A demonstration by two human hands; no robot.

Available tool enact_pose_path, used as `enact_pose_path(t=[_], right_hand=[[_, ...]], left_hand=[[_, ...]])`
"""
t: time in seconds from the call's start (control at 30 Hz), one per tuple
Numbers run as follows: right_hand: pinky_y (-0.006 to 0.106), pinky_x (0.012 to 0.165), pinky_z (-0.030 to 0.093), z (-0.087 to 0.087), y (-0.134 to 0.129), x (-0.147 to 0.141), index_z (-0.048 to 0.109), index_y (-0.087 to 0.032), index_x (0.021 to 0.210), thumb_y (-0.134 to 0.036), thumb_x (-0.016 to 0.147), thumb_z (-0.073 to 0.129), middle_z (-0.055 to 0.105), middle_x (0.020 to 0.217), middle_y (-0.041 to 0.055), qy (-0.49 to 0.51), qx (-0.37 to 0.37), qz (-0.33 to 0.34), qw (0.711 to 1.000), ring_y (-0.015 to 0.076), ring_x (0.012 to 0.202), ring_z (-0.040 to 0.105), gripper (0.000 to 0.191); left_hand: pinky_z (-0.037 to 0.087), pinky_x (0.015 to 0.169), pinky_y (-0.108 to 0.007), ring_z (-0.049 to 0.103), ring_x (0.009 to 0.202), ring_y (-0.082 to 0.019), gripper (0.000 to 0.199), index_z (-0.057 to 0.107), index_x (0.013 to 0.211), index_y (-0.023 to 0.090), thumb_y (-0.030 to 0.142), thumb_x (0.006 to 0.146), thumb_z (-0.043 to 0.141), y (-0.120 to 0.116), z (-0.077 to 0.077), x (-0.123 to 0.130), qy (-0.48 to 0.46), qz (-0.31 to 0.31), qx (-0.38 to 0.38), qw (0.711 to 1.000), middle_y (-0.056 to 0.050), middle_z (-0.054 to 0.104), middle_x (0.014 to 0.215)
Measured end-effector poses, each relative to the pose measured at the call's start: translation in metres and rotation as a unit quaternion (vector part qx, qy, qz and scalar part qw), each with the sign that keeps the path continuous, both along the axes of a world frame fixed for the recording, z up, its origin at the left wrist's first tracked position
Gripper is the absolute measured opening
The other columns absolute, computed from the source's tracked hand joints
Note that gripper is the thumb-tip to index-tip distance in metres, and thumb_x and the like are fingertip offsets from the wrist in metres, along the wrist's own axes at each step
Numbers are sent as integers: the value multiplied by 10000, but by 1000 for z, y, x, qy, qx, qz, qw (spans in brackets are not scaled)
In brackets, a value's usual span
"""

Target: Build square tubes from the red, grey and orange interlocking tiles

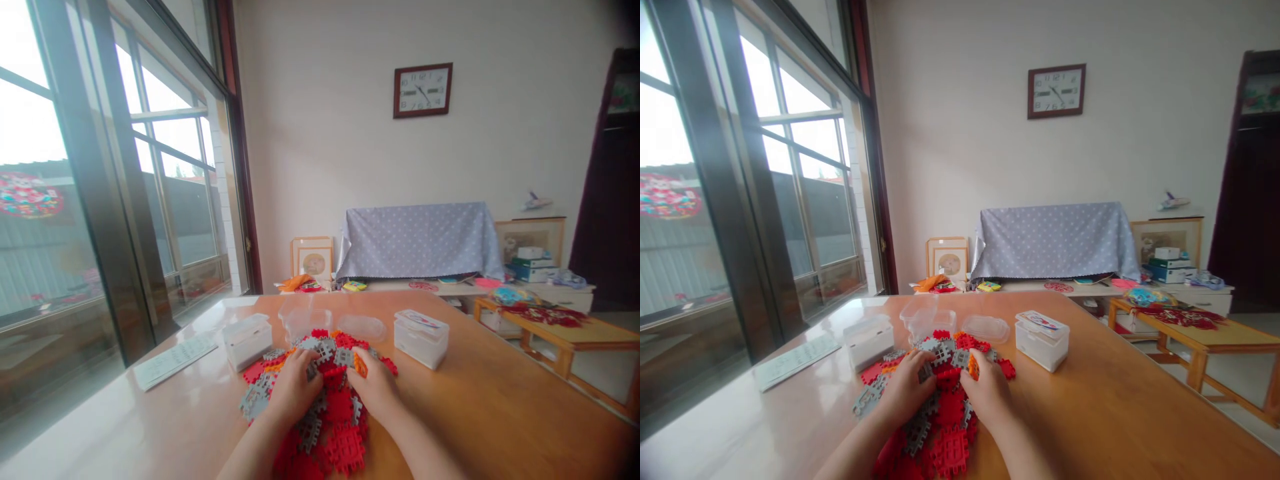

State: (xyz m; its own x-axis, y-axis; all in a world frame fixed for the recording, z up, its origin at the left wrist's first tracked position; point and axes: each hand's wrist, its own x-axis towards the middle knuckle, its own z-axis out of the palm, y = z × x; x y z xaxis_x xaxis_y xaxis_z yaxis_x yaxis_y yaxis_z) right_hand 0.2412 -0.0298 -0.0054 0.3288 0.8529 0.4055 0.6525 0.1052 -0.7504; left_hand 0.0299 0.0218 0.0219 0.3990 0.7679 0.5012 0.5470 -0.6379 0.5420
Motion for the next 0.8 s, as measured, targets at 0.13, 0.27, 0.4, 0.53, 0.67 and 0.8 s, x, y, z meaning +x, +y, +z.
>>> enact_pose_path(t=[0.13,0.27,0.4,0.53,0.67,0.8], right_hand=[[450,1054,470,0,0,13,643,-171,1322,-395,854,508,696,1283,133,44,-17,-5,999,301,1211,637,537],[432,960,543,-2,-2,19,688,-198,1242,-436,862,490,737,1198,107,126,11,-1,992,289,1127,681,490],[370,789,604,0,-3,14,626,-180,1265,-492,855,515,727,1182,121,255,5,32,966,268,1033,709,528],[389,899,562,2,-5,12,636,-182,1226,-485,849,542,720,1200,109,241,19,32,970,266,1092,684,493],[413,939,533,-1,-5,19,719,-200,1068,-455,839,542,763,1078,87,136,3,6,991,271,1030,700,386],[416,1026,483,0,-5,20,686,-210,1206,-360,833,539,723,1208,92,16,5,-4,1000,266,1150,652,428]], left_hand=[[461,969,-374,630,1041,-241,354,677,1127,241,206,782,605,6,-4,-3,-57,4,-11,998,-66,680,1129],[454,1002,-370,626,1114,-243,385,675,1188,228,220,821,561,10,-5,-3,-121,19,-30,992,-70,698,1190],[496,932,-362,656,1023,-232,405,681,1190,205,221,818,523,13,-7,-2,-168,19,-77,983,-54,737,1074],[512,777,-293,654,822,-184,331,684,1091,184,239,819,503,14,-9,-1,-208,1,-111,972,-29,729,909],[460,653,-250,584,677,-149,251,676,997,177,287,844,510,15,-9,-3,-213,29,-104,971,2,673,773],[481,757,-276,625,779,-178,328,692,953,185,457,912,514,13,-4,-3,-220,29,-93,971,-15,704,820]])
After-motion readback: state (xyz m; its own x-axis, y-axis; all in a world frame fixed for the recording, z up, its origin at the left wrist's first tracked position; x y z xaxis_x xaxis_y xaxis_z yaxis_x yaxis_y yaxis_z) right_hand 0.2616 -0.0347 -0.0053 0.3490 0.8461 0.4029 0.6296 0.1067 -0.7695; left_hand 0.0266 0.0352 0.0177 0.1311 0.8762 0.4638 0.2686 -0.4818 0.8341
